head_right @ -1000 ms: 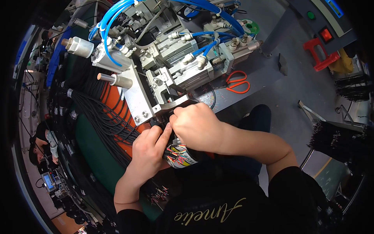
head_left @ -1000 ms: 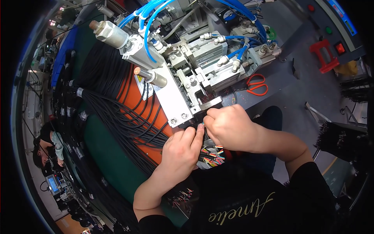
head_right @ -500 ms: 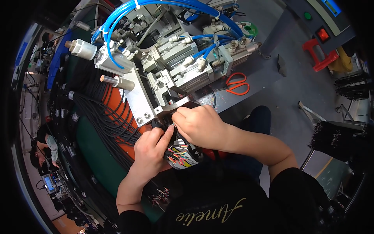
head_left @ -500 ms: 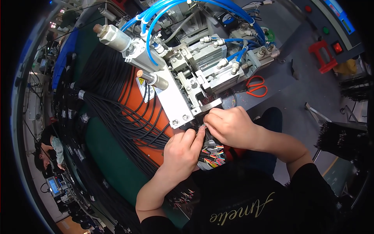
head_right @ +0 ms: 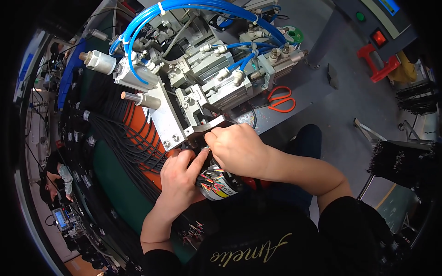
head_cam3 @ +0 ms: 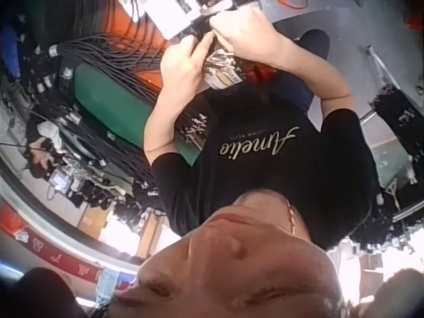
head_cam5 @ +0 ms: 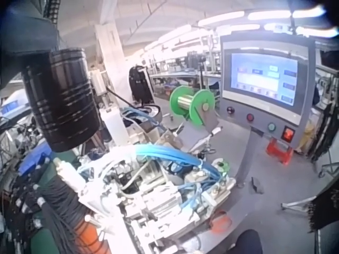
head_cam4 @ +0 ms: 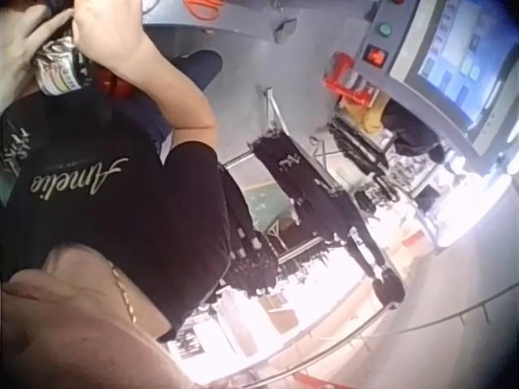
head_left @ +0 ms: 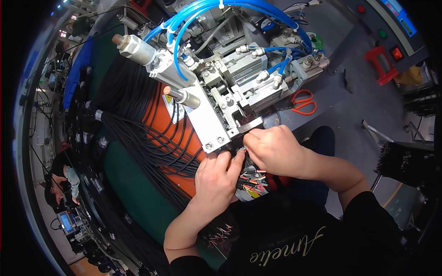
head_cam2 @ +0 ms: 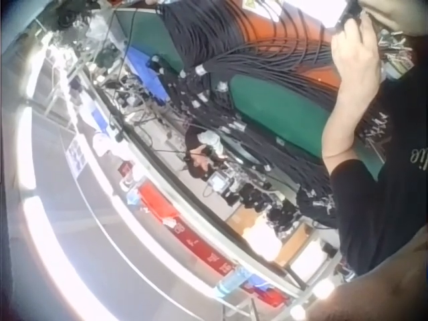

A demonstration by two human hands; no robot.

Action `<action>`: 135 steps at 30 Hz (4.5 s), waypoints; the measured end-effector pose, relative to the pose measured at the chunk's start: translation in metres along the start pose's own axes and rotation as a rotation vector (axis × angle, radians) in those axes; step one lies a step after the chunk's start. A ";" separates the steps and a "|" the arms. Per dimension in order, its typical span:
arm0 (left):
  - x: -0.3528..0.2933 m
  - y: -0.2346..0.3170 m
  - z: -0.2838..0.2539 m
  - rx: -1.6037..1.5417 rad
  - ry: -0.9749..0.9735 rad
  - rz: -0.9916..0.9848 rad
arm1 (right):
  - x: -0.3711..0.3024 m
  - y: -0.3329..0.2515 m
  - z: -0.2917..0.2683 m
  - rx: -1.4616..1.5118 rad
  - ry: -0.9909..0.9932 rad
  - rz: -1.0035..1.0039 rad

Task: Assembling wiring harnesses by inserting individual wires into a connector block using a semi-automated machine.

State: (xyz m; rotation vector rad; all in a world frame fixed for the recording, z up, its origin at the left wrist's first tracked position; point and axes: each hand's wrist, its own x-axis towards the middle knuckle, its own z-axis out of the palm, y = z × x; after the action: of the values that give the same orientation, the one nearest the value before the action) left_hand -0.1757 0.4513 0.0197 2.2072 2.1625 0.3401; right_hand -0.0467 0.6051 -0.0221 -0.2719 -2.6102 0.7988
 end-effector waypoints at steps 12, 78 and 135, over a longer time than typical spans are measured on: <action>-0.026 -0.011 0.013 0.054 0.323 -0.116 | -0.019 0.002 0.003 0.408 0.048 0.191; -0.002 -0.003 0.014 -0.497 0.225 -0.087 | -0.017 0.003 0.001 1.671 -0.217 0.575; 0.002 -0.015 0.004 -0.694 0.021 -0.023 | -0.009 0.013 -0.004 1.019 -0.153 0.262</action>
State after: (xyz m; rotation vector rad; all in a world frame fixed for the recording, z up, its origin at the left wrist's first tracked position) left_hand -0.1898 0.4548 0.0137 1.7763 1.7010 0.9428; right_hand -0.0359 0.6149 -0.0296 -0.2445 -1.9582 2.1433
